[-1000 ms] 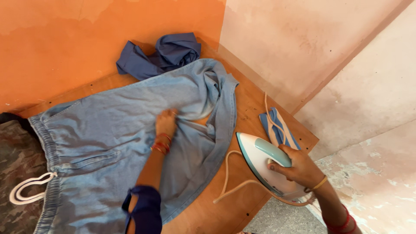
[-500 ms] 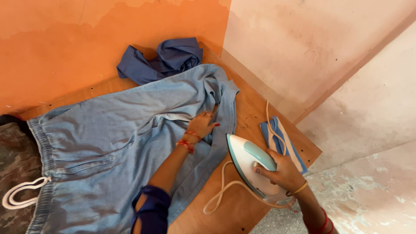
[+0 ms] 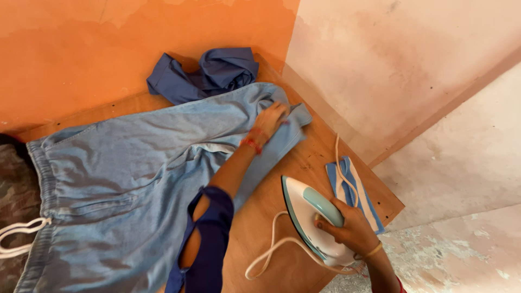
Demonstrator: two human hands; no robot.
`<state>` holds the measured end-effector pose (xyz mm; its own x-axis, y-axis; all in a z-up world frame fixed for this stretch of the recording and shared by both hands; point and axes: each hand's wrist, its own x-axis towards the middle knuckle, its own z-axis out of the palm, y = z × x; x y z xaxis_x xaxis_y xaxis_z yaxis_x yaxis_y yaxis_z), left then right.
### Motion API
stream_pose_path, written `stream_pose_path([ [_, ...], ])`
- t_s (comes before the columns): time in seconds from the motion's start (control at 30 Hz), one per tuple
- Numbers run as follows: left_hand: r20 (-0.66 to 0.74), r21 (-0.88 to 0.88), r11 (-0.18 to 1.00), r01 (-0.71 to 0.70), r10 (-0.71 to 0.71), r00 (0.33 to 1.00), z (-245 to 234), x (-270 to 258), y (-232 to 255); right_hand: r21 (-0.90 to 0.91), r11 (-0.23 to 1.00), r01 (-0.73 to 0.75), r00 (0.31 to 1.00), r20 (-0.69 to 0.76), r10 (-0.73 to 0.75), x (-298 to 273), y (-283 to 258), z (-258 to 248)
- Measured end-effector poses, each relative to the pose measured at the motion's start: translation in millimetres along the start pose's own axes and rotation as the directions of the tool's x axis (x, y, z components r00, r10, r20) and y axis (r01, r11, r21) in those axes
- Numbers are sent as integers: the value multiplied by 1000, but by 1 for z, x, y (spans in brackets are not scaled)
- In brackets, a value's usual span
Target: The person irons a pair of camouflage-patterned pants on a wooden table, then switches to ironing a pair of light blue pants. The person uses a white and blue iron and smooths the fabric with their hands between passes.
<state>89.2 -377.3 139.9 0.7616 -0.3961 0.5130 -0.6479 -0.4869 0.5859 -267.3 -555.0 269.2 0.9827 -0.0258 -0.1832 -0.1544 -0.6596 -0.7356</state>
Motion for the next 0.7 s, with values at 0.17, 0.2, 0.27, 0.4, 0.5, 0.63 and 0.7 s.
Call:
stream_pose_path([
  [0.17,128,-354,935,-33,83,988,-41,-3,39,7,991,132,991,-3,-132,13,-17,6],
  [0.2,187,-422,906,41,43,981,-52,-16,43,15,994,108,994,1,-108,13,-19,6],
  [0.27,-40,-292,930,-224,222,974,-75,-69,43,33,998,59,998,15,-59,11,-23,8],
  [0.4,210,-56,998,30,-18,978,-107,-204,57,78,993,87,996,-1,-87,5,-27,10],
  [0.5,218,199,980,0,-45,975,-105,-265,77,61,995,78,996,-54,-75,2,-34,14],
  [0.63,55,414,910,16,-43,998,-83,-286,72,31,989,146,978,-154,-140,-13,-41,20],
  [0.7,50,454,890,38,-68,996,-72,-290,56,33,987,155,974,-172,-147,-23,-42,21],
])
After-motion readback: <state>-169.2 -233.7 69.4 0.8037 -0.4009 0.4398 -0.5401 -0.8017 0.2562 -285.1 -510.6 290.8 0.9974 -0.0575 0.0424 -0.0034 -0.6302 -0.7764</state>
